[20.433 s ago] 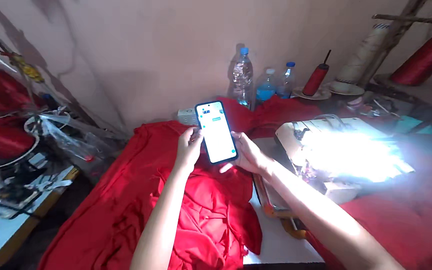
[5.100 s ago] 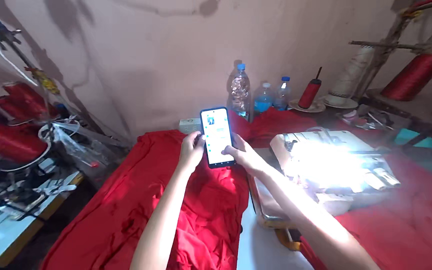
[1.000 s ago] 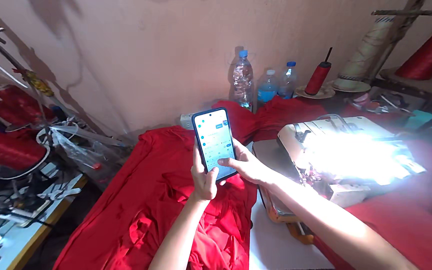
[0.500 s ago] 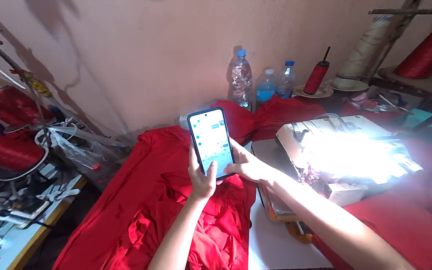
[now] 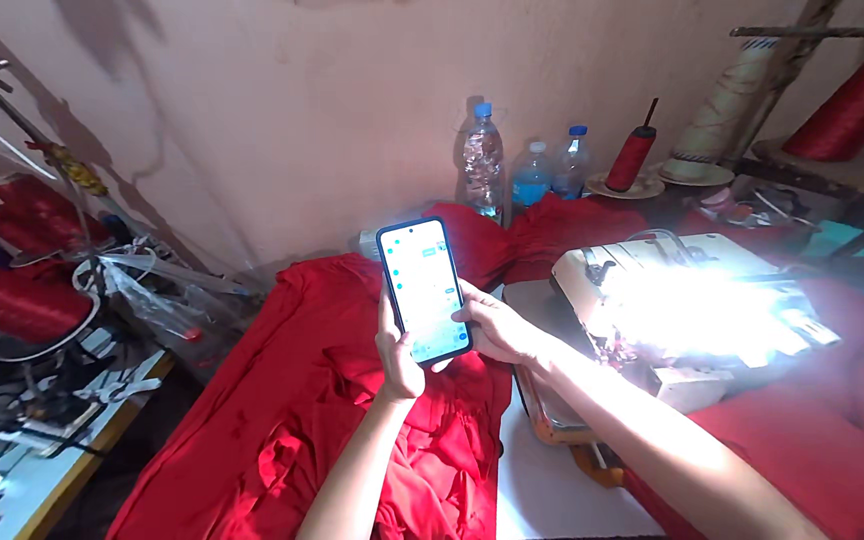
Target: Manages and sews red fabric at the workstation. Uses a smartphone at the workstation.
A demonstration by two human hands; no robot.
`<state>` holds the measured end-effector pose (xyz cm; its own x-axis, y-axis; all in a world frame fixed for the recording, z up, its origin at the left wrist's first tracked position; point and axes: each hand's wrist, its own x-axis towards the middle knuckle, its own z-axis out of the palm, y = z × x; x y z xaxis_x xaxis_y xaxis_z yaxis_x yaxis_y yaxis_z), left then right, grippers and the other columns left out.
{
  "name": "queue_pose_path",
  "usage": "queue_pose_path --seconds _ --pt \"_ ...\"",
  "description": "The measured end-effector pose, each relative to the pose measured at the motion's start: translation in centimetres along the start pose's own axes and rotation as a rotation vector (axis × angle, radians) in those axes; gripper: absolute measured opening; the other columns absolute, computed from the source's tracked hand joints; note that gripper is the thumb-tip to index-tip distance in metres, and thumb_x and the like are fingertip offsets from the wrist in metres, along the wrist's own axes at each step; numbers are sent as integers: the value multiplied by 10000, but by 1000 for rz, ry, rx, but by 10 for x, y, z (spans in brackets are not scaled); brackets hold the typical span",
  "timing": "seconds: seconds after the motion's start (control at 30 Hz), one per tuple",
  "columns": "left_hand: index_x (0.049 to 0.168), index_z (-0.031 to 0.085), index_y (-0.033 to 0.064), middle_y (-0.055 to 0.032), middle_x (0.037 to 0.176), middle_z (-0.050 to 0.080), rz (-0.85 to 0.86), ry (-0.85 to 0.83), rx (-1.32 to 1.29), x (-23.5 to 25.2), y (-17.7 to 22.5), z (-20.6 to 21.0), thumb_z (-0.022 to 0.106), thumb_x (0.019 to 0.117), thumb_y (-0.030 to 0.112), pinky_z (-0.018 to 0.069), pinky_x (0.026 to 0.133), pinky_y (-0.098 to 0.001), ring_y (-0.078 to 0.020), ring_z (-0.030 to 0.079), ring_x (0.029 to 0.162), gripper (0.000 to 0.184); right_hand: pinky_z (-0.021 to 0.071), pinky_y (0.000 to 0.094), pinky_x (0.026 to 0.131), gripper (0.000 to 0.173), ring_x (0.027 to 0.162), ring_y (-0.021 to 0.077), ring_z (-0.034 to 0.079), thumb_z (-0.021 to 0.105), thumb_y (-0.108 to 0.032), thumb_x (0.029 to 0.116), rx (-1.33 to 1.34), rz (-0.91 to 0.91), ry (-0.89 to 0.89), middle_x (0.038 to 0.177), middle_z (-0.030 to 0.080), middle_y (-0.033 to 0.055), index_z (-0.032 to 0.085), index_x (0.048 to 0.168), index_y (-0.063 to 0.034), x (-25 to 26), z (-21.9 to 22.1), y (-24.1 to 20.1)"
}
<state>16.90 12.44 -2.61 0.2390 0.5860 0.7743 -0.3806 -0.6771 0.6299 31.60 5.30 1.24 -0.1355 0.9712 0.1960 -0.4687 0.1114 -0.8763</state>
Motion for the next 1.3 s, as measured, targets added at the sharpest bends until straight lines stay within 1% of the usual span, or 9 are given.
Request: queue_pose_path --seconds 0.17,0.3,0.53,0.6,0.77,0.87,1.03,1.2,1.3 --pt "1494 145 -191 29 1357 615 -43 -2 -113 0 1 0 511 959 514 515 1005 -211 40 606 1168 958 636 415 802 428 1003 199 718 360 35 967 -52 -48 -53 1146 678 45 393 1364 -120 0 -3 3" --pt "1470 146 -229 -6 1379 599 0 -20 -90 0 1 -1 466 980 412 490 1033 -202 47 586 1191 869 646 403 820 712 1060 189 710 521 138 822 -186 -63 -57 1238 653 53 322 1462 -102 0 -4 2" --pt "1479 127 -213 33 1365 595 -47 0 -135 0 3 0 510 947 375 507 1006 -204 50 596 1168 881 627 436 793 480 1010 215 712 265 -3 953 29 19 -26 1135 676 53 396 1390 -153 0 -2 0" --pt "1484 123 -200 49 1364 602 -35 -11 -149 0 3 0 541 953 456 513 1009 -206 46 601 1171 942 629 422 792 451 998 211 715 238 -19 993 36 21 -4 1122 684 60 409 1392 -141 0 -1 0" --pt "1468 134 -230 -6 1366 605 4 -23 -71 -1 2 0 500 970 493 508 1011 -199 51 596 1172 952 638 410 785 377 972 199 726 325 -14 1002 -24 -25 -21 1108 692 43 414 1350 -128 -1 -2 2" --pt "1453 128 -261 -69 1367 594 21 -29 -21 -2 3 0 476 958 350 500 1010 -192 52 590 1173 860 641 409 790 384 985 201 727 362 7 1007 -58 -47 -44 1130 689 43 395 1366 -127 0 -4 4" --pt "1468 199 -200 41 1260 662 30 -40 -46 -1 1 2 526 923 238 552 952 -215 43 643 1092 772 654 397 775 585 999 195 726 543 57 899 -158 -70 -40 1178 672 46 345 1420 -119 -1 -3 3" --pt "1556 137 -71 35 1440 558 175 -174 23 3 -8 -6 573 959 436 503 1054 -246 31 573 1225 897 643 371 791 586 994 153 715 446 71 884 -161 -71 -21 1173 652 25 321 1421 -124 -2 -3 2" --pt "1552 175 -55 19 1408 576 144 -142 33 5 -6 -5 664 862 289 528 1021 -247 17 599 1193 913 626 324 823 626 1007 109 701 439 99 859 -172 -79 -17 1183 646 3 320 1432 -123 -2 -2 2"
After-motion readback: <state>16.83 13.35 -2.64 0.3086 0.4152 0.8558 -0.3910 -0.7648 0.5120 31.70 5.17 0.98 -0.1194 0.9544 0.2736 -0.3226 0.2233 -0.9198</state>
